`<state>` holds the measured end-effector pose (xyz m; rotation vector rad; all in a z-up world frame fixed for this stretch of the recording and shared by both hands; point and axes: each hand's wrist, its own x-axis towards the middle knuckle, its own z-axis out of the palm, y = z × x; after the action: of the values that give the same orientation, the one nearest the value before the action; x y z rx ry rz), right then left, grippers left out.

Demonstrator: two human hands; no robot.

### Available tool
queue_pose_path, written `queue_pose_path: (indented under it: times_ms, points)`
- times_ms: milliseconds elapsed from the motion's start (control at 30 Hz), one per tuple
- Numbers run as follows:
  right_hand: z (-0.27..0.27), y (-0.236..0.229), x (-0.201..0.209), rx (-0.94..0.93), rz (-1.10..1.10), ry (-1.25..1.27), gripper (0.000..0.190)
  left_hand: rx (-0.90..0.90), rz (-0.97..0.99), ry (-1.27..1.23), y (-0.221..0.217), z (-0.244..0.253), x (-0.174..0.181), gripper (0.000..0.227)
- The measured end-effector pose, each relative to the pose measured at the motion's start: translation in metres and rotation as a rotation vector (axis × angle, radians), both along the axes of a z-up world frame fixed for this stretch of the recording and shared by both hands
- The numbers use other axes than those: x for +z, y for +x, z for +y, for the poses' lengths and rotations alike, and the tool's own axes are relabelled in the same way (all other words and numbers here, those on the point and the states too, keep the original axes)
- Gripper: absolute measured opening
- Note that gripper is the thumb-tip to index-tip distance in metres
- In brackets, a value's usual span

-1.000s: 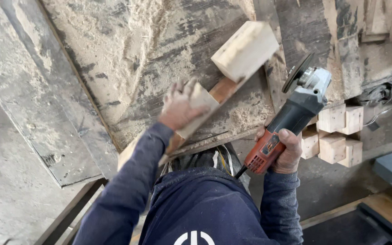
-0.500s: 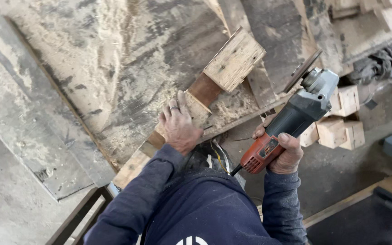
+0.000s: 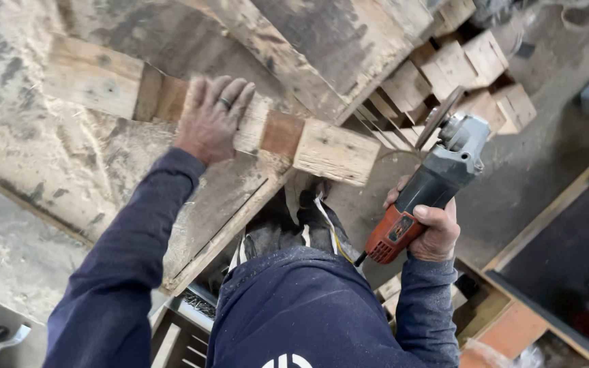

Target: The person uses an angle grinder with a sanding disc to smooth the edges and surfaces of small wooden blocks. They hold the blocks with one hand while operating the tool with the other, repositioning the blocks as needed to sand different sides.

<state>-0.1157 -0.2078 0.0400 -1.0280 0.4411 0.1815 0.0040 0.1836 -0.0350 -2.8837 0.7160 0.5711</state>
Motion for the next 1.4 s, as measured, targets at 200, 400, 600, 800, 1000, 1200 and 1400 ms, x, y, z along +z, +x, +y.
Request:
queue_pose_path:
  times_ms: [200,400,600,800,1000,1200,1400]
  points:
    - [-0.012,-0.021,-0.011,-0.067,0.056,0.029,0.049,0.129,0.303,0.022,-0.002,-0.046,0.020,0.154]
    - [-0.026,-0.020,-0.025,-0.064,0.109,0.047,0.048,-0.233,-0.090,0.037,-0.024,-0.157,-0.016,0.123]
    - [-0.043,-0.021,-0.024,0.074,0.127,-0.014,0.048,-0.113,0.120,-0.141,-0.008,-0.145,-0.022,0.113]
    - [-0.048,-0.028,-0.036,0.040,0.154,0.054,0.045,0.002,0.087,-0.133,-0.004,-0.152,-0.009,0.129]
    - [-0.034,-0.027,-0.063,-0.021,0.174,0.173,0.042,-0.122,0.177,-0.578,-0.080,-0.175,0.026,0.114]
    - [-0.004,-0.030,-0.085,-0.210,0.213,0.280,0.037,-0.461,0.234,-0.815,-0.146,-0.198,0.028,0.051]
    - [0.022,-0.042,-0.091,-0.430,0.205,0.316,0.037,-0.624,0.298,-0.809,-0.128,-0.184,0.012,0.051]
